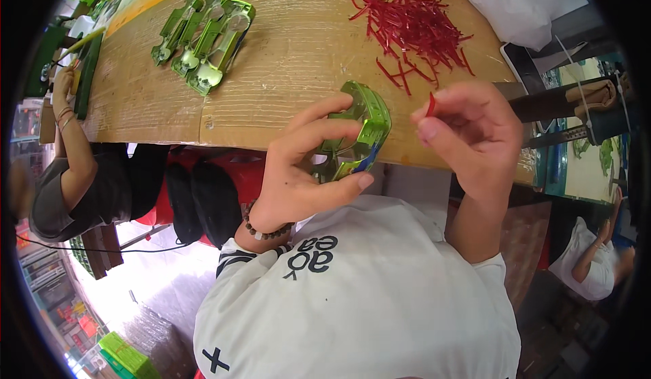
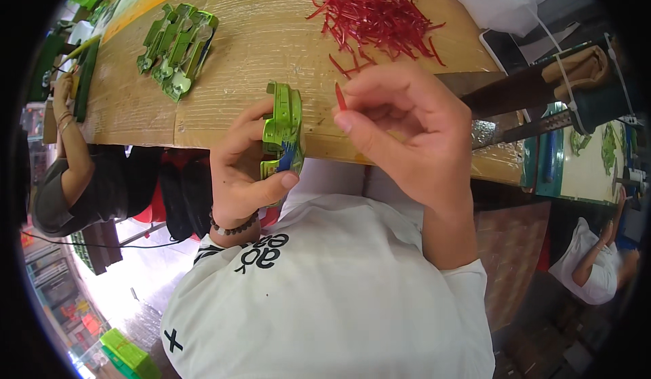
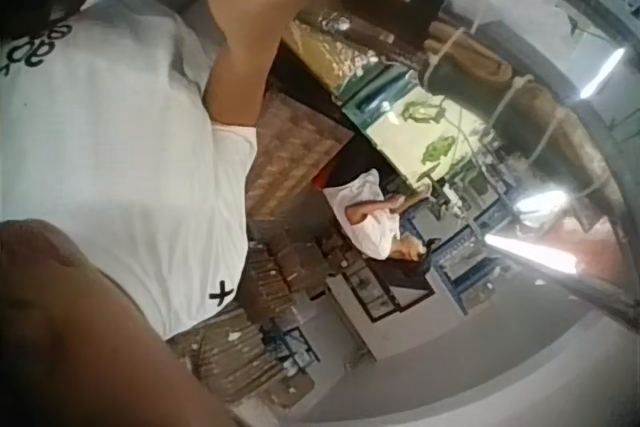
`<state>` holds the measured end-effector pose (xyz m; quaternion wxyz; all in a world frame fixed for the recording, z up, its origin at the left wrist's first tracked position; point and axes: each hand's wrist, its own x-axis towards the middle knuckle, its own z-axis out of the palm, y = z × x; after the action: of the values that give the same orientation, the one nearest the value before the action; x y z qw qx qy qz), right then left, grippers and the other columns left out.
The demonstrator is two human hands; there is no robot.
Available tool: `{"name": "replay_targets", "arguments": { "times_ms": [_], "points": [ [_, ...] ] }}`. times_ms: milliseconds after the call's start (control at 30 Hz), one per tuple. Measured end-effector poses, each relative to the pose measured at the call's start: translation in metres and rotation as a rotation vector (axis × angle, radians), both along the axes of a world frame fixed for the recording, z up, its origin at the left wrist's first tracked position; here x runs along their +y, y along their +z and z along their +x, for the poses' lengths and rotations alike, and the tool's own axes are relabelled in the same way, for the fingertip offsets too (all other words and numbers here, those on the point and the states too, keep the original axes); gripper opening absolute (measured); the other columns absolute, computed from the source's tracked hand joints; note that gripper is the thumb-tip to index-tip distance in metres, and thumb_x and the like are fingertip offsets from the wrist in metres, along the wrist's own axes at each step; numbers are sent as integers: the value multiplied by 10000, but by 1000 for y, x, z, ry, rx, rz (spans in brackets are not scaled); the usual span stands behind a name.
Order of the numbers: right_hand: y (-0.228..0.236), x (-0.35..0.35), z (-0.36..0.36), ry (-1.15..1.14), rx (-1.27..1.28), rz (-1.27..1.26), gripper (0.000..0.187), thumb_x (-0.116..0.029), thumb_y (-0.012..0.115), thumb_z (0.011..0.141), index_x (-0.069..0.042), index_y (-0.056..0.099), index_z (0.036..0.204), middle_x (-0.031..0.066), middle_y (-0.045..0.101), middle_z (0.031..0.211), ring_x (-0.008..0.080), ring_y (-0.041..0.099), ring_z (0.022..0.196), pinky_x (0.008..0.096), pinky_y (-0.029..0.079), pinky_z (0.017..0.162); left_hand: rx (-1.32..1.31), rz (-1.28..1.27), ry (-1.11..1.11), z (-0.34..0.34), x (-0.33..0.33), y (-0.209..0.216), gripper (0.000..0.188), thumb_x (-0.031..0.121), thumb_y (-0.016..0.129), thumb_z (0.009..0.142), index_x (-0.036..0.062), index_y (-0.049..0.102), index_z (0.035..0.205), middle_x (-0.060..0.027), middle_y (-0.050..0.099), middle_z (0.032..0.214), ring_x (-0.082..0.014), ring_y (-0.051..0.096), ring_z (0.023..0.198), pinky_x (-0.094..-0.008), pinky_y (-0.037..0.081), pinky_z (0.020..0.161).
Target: The person repeatedly picks up green translucent plastic frames and inserts small red plastic strips into them. The person uses a handheld tool to press the strips into the frames and places the finished units on a wooden table.
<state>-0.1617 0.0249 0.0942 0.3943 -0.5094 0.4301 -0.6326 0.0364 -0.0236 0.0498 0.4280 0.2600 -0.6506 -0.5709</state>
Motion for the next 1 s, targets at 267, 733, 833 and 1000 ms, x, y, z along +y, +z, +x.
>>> {"name": "replay_targets", "arguments": {
  "times_ms": [267,733,833,1000],
  "points": [
    [3,11,-10,103,-277,125,322,66,675,747,38,585,1055,113,656,839,125,628,726,221,523,634,-180,-308,88,-14,1,3,440,113,786,554,50,664,972,-184,538,1169,-279,578,1018,-337,462,834],
    [9,23,-14,-137,513,-280,230,76,685,642,-17,646,849,103,656,815,160,644,733,259,513,608,-114,-68,-126,-20,4,7,449,126,773,574,53,661,1002,-175,535,1183,-257,544,1064,-334,421,885],
    [6,13,-19,-209,745,-555,217,21,675,591,-13,659,806,119,651,800,215,645,709,266,518,592,-28,-45,-252,-21,1,3,461,125,773,574,45,655,1012,-172,531,1189,-248,541,1061,-336,402,907],
    [-3,6,-20,-210,739,-728,233,-47,632,577,4,663,802,130,645,801,248,644,711,279,527,581,101,127,-409,-19,2,1,510,72,773,580,10,619,1062,-163,491,1242,-227,499,1119,-337,375,939]
  ]
}}
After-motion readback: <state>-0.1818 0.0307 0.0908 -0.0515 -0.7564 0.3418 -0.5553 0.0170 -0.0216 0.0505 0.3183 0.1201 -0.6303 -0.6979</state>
